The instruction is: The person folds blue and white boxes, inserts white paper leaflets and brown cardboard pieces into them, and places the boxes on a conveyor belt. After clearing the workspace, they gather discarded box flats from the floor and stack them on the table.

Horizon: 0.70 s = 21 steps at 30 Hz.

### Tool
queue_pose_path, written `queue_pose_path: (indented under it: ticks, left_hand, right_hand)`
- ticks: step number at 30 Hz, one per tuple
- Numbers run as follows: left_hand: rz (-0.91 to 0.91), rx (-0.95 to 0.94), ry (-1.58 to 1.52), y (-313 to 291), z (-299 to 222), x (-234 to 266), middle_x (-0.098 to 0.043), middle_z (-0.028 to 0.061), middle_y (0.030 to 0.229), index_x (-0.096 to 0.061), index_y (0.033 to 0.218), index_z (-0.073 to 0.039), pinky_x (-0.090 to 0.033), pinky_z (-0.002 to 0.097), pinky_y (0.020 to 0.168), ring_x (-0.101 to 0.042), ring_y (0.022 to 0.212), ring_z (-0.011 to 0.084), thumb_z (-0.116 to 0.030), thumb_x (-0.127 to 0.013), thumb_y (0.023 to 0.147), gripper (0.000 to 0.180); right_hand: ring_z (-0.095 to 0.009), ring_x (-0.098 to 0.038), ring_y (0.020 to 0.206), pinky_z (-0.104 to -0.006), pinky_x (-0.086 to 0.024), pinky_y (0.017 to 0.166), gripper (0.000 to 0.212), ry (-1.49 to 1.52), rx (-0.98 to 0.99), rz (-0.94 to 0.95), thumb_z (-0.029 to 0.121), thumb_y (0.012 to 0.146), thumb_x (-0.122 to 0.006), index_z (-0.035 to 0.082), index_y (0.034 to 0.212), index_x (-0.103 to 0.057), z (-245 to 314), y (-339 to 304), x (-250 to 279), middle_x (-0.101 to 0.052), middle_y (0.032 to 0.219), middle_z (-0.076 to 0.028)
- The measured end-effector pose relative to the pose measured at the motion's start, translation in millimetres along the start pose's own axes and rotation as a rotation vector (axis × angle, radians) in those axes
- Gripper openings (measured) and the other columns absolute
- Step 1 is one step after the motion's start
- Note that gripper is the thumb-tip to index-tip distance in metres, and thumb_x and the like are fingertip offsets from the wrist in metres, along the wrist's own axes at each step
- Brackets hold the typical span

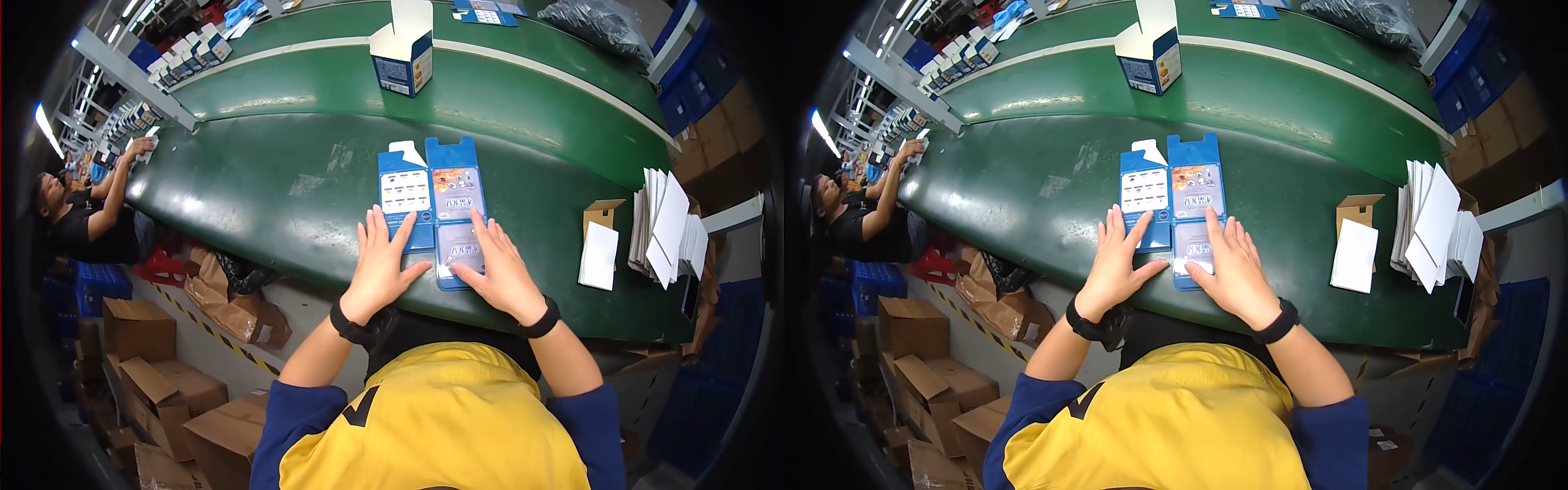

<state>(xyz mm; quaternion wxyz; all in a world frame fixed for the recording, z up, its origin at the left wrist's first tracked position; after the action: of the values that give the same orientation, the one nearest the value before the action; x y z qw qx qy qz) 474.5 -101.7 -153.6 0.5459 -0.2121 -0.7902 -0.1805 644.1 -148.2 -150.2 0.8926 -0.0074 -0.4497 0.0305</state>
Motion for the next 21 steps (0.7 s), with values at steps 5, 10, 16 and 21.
queue_pose_path:
  ticks: [5, 10, 16, 21]
  left_hand:
    - [-0.123, 0.104, -0.641, 13, -5, 15, -0.028, 0.0299, 0.139, -0.020, 0.142, -0.005, -0.020, 0.0483, 0.107, -0.027, 0.131, 0.0405, -0.031, -0.068, 0.079, 0.083]
    - [-0.325, 0.199, -1.270, 14, 4, 25, -0.031, 0.0252, 0.138, -0.013, 0.143, -0.005, -0.026, 0.0409, 0.106, -0.034, 0.128, 0.0308, -0.029, -0.067, 0.081, 0.086]
    - [-0.488, 0.293, -1.603, 21, 20, 71, -0.047, 0.0145, 0.121, -0.027, 0.135, -0.002, -0.037, 0.0312, 0.094, -0.047, 0.113, 0.0199, -0.028, -0.062, 0.085, 0.066]
    - [-0.582, 0.121, -1.400, 18, -23, 77, -0.053, 0.0103, 0.112, -0.037, 0.127, 0.000, -0.039, 0.0312, 0.094, -0.052, 0.106, 0.0191, -0.041, -0.066, 0.081, 0.068]
  right_hand:
    - [-0.037, -0.043, 0.123, -0.0430, -0.031, 0.104, 0.077, 0.133, 0.052, -0.233, 0.013, 0.081, -0.064, 0.005, 0.143, -0.020, 21, -8, 17, -0.044, 0.130, -0.028]
    - [-0.026, -0.052, 0.116, -0.0356, -0.041, 0.096, 0.063, 1.293, -0.074, -0.260, -0.004, 0.080, -0.057, 0.003, 0.138, -0.033, 15, -11, 17, -0.046, 0.130, -0.024]
    - [-0.022, -0.058, 0.109, -0.0325, -0.042, 0.094, 0.047, 0.722, 0.252, -0.018, -0.011, 0.080, -0.054, -0.001, 0.126, -0.050, 49, -41, 36, -0.057, 0.122, -0.016]
    - [-0.020, -0.061, 0.103, -0.0332, -0.042, 0.094, 0.045, 0.665, 0.246, -0.207, -0.002, 0.079, -0.062, -0.003, 0.123, -0.051, 57, -47, 50, -0.061, 0.115, -0.016]
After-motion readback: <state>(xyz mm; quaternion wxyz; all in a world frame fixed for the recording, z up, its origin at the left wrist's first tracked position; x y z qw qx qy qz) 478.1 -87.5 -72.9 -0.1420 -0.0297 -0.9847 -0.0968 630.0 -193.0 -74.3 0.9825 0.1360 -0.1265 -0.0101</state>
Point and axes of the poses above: each hand's wrist, its own y-axis towards the middle knuckle, its own x-axis out of the back of the hand, z = x × y, the point moved 6 cm from there along y, towards the middle knuckle
